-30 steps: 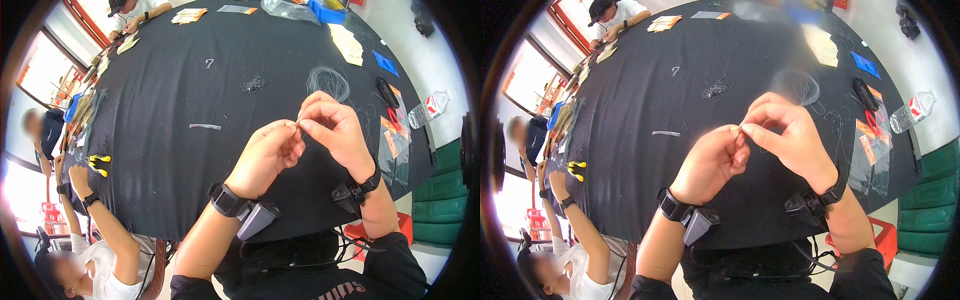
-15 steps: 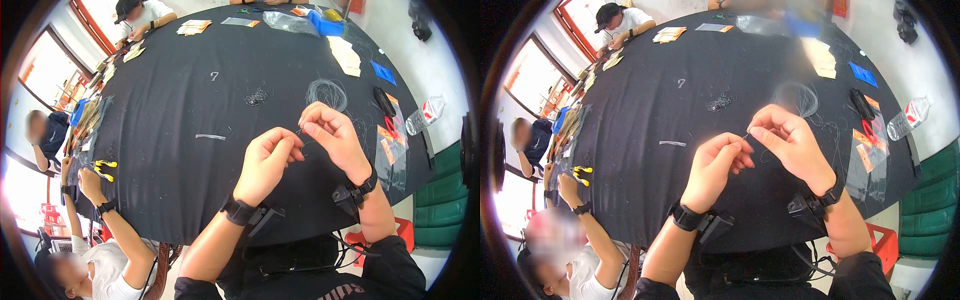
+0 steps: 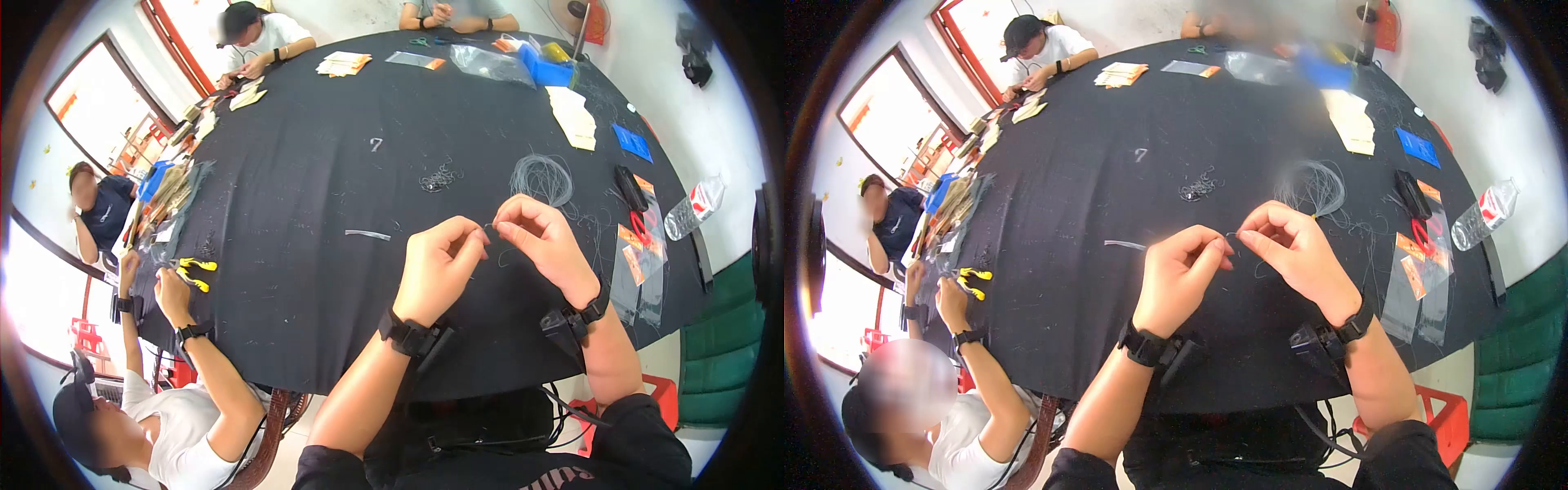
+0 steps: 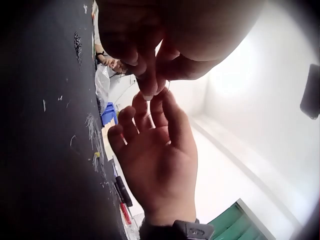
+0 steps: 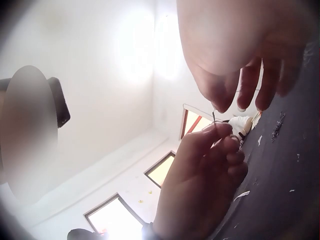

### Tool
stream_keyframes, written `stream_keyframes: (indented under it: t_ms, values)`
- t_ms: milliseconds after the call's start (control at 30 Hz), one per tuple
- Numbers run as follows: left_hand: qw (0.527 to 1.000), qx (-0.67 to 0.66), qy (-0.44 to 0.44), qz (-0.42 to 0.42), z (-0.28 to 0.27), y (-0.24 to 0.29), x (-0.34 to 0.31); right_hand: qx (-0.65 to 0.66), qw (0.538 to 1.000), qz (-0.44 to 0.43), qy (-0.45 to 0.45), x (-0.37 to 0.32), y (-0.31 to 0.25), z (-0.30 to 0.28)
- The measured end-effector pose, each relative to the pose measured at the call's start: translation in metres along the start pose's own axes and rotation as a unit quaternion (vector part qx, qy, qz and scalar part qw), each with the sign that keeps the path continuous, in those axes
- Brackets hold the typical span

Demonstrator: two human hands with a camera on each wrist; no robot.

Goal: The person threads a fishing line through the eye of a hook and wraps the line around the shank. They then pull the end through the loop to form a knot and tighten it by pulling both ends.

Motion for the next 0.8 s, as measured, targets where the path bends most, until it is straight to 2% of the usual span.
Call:
stream_keyframes:
  t_ms: [100,167,233,333,433,467,500,567,633,667,700,767,800]
  values:
    - [0.999,0.022,-0.013,-0.032,-0.022,-0.017,0.008,-0.039,0.999,-0.013,0.032,0.0,-0.004,-0.006]
    - [0.981,0.138,-0.012,-0.134,-0.05,-0.014,0.006,-0.068,0.995,-0.043,0.061,0.004,-0.003,-0.015]
    - [0.966,0.226,0.014,-0.121,-0.08,-0.02,0.001,-0.107,0.989,-0.037,0.091,0.004,-0.004,-0.024]
    - [0.938,0.3,0.051,-0.167,-0.123,-0.021,-0.02,-0.138,0.987,-0.011,0.087,0.002,-0.014,-0.026]
    - [0.905,0.356,0.069,-0.224,-0.16,-0.028,-0.042,-0.157,0.987,0.017,0.021,-0.01,-0.042,-0.011]
    - [0.892,0.372,0.075,-0.245,-0.17,-0.033,-0.048,-0.127,0.99,0.054,-0.022,-0.018,-0.055,0.002]
    - [0.88,0.386,0.082,-0.265,-0.178,-0.038,-0.054,-0.078,0.992,0.05,-0.091,-0.027,-0.059,0.017]
    - [0.851,0.417,0.088,-0.306,-0.188,-0.037,-0.062,-0.13,0.965,-0.083,-0.213,-0.058,-0.099,0.059]
    - [0.817,0.452,0.086,-0.346,-0.191,-0.031,-0.067,-0.117,0.92,-0.112,-0.357,-0.097,-0.12,0.113]
    - [0.797,0.495,0.095,-0.333,-0.186,-0.011,-0.069,-0.07,0.915,-0.067,-0.393,-0.117,-0.12,0.139]
    - [0.799,0.515,0.119,-0.288,-0.177,0.004,-0.067,-0.023,0.903,-0.021,-0.429,-0.139,-0.116,0.168]
    - [0.792,0.554,0.16,-0.2,-0.154,0.031,-0.069,-0.057,0.884,0.097,-0.454,-0.176,-0.094,0.22]
    - [0.795,0.563,0.16,-0.158,-0.133,0.051,-0.07,0.009,0.876,0.142,-0.462,-0.203,-0.075,0.248]
Point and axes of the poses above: each hand's wrist, its own x-axis towards the middle knuckle, its own z-axis out of the palm, y = z × x, the point moved 8 cm from there along x, towards the middle knuckle, and after that the axes turned 6 degrees about z, right-handed, at the moved point
